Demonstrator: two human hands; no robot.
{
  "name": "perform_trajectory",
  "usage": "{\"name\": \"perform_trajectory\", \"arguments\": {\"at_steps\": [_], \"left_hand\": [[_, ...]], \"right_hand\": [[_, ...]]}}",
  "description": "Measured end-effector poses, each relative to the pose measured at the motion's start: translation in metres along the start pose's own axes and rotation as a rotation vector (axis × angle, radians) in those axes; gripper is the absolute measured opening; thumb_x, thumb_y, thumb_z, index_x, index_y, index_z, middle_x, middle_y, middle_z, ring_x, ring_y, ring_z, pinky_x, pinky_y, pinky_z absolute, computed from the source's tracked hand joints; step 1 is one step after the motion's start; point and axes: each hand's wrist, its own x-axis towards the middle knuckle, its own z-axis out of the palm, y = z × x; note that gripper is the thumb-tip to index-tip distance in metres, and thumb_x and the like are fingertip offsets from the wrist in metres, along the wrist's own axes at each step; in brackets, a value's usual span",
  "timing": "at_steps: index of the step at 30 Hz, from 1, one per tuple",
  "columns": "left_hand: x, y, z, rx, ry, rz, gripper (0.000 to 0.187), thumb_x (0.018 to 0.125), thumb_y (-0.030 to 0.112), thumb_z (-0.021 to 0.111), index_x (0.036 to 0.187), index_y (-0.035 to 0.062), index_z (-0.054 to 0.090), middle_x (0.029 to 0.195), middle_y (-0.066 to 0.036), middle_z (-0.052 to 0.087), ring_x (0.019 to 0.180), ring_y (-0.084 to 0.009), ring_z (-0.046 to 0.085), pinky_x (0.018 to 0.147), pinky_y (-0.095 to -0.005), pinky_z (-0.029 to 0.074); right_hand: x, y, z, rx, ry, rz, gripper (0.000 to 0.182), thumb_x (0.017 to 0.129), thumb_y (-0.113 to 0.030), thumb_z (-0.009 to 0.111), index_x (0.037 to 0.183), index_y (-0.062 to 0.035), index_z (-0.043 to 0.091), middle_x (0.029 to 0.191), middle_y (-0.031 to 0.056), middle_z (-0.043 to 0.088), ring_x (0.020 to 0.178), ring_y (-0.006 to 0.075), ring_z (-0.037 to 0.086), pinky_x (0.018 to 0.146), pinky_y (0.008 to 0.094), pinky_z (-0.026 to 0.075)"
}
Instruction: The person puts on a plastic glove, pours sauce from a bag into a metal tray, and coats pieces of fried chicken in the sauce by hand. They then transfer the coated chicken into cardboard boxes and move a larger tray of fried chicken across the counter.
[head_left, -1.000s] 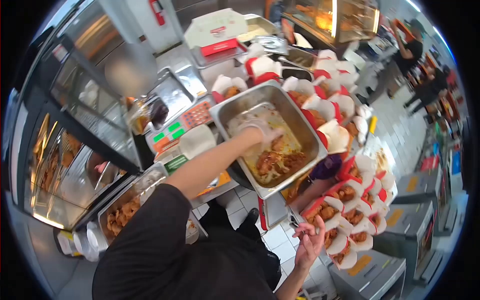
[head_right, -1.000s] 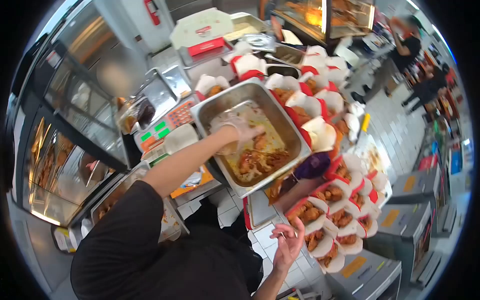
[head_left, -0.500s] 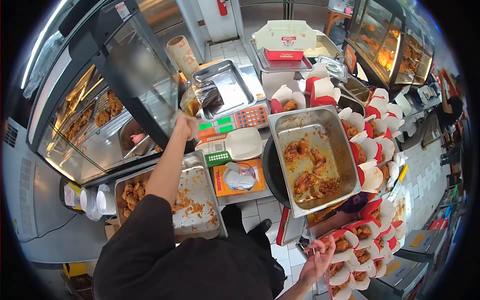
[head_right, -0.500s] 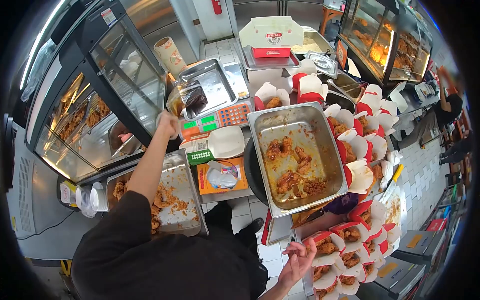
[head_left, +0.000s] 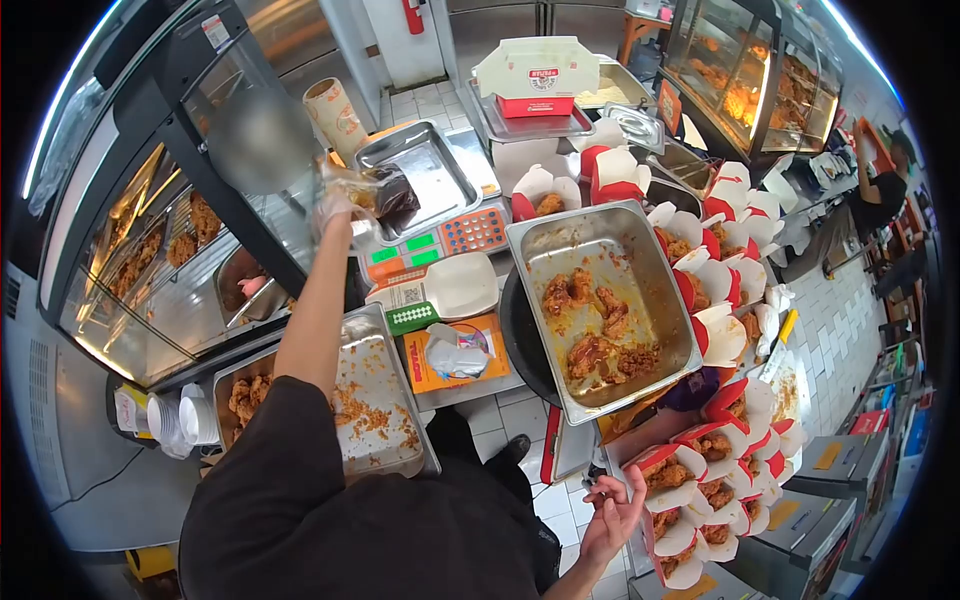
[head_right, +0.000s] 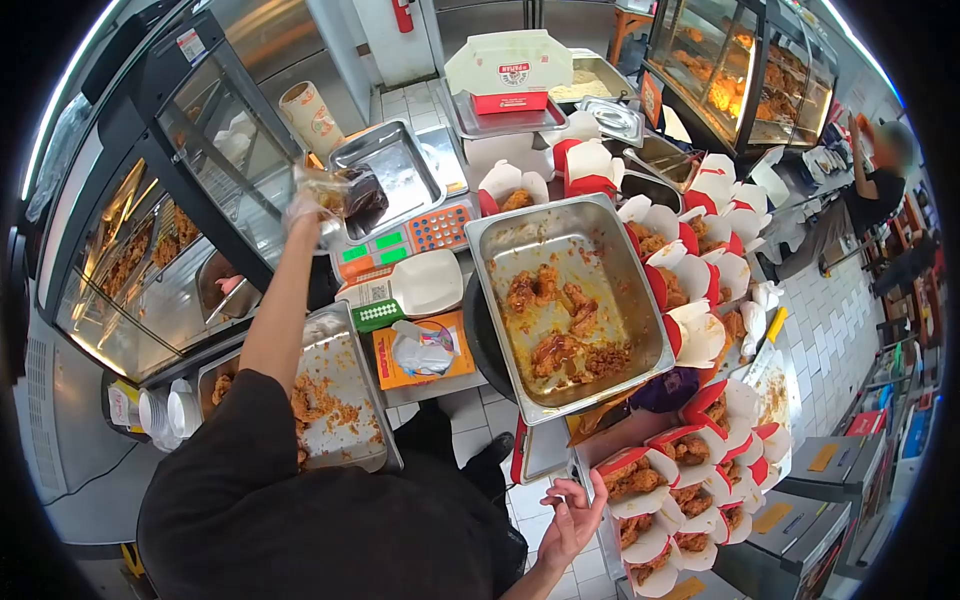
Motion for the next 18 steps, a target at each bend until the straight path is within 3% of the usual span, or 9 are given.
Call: {"name": "perform_trajectory", "arguments": {"at_steps": [2,5,7,8,10,11,14,15,18], "left_hand": [[0.012,0.024,0.006,0.528,-0.199,0.322,0.028,0.091,0.027,0.059,0.105,0.0033,0.066,0.091,-0.010,0.066,0.073,-0.0208,0.066,0.054,-0.0373,0.052],[0.040,0.036,0.043,-0.134,-0.497,0.189,0.024,0.092,0.028,0.060,0.100,0.0067,0.066,0.083,-0.007,0.063,0.066,-0.0169,0.062,0.053,-0.0347,0.049],[0.002,0.076,0.065,0.175,-0.278,0.475,0.014,0.093,0.025,0.059,0.090,0.0119,0.064,0.071,-0.004,0.058,0.057,-0.0158,0.057,0.052,-0.0343,0.049],[-0.007,0.091,0.068,0.169,-0.283,0.474,0.014,0.093,0.025,0.059,0.090,0.0119,0.064,0.071,-0.004,0.058,0.057,-0.0158,0.057,0.052,-0.0343,0.049],[-0.015,0.112,0.075,-0.067,-0.557,0.288,0.011,0.093,0.020,0.059,0.085,0.0122,0.060,0.071,-0.004,0.059,0.057,-0.0154,0.058,0.050,-0.0336,0.048],[-0.003,0.116,0.084,-0.071,-0.564,0.290,0.011,0.093,0.020,0.059,0.085,0.0122,0.060,0.071,-0.004,0.059,0.057,-0.0154,0.058,0.050,-0.0336,0.048],[0.031,0.118,0.106,-0.309,-0.809,-0.038,0.007,0.094,0.011,0.055,0.088,0.0087,0.059,0.076,-0.007,0.063,0.060,-0.0148,0.061,0.049,-0.0313,0.052],[0.022,0.115,0.117,-0.368,-0.667,-0.058,0.008,0.094,0.009,0.054,0.089,0.0084,0.060,0.077,-0.008,0.063,0.061,-0.0170,0.062,0.050,-0.0305,0.054],[0.044,0.089,0.167,-0.431,-0.608,-0.161,0.007,0.094,0.010,0.053,0.093,0.0066,0.060,0.083,-0.010,0.064,0.067,-0.0195,0.063,0.056,-0.0323,0.055]], "right_hand": [[0.000,-0.003,-0.002,0.001,0.007,0.006,0.070,0.085,-0.015,0.067,0.141,0.0026,0.029,0.107,0.0196,0.062,0.089,0.0202,0.060,0.074,0.0318,0.051],[0.005,-0.003,-0.003,0.033,0.029,0.023,0.071,0.080,-0.013,0.070,0.139,0.0026,0.033,0.103,0.0203,0.063,0.086,0.0210,0.062,0.071,0.0323,0.053],[0.008,-0.006,-0.003,0.043,0.016,0.019,0.071,0.080,-0.013,0.070,0.139,0.0025,0.033,0.103,0.0204,0.063,0.086,0.0208,0.062,0.071,0.0323,0.053],[0.008,-0.008,-0.003,0.056,0.005,0.022,0.071,0.080,-0.013,0.070,0.139,0.0024,0.033,0.103,0.0205,0.063,0.086,0.0206,0.062,0.071,0.0323,0.053],[0.010,-0.011,-0.004,0.052,0.016,0.031,0.071,0.080,-0.013,0.070,0.139,0.0022,0.033,0.104,0.0205,0.064,0.086,0.0205,0.062,0.071,0.0323,0.053],[0.011,-0.011,-0.003,0.052,0.024,0.043,0.072,0.080,-0.014,0.070,0.139,0.0021,0.033,0.104,0.0205,0.064,0.086,0.0203,0.062,0.071,0.0323,0.053],[0.015,-0.009,0.002,0.004,0.045,0.049,0.072,0.080,-0.014,0.071,0.139,0.0017,0.032,0.104,0.0203,0.064,0.086,0.0202,0.062,0.071,0.0321,0.053],[0.016,-0.010,0.010,-0.003,0.056,0.041,0.072,0.080,-0.014,0.071,0.139,0.0017,0.032,0.104,0.0203,0.064,0.086,0.0202,0.062,0.071,0.0321,0.053],[0.014,-0.018,0.032,-0.068,0.083,0.036,0.073,0.080,-0.015,0.071,0.139,0.0023,0.032,0.103,0.0206,0.064,0.086,0.0217,0.063,0.071,0.0329,0.054]]}}
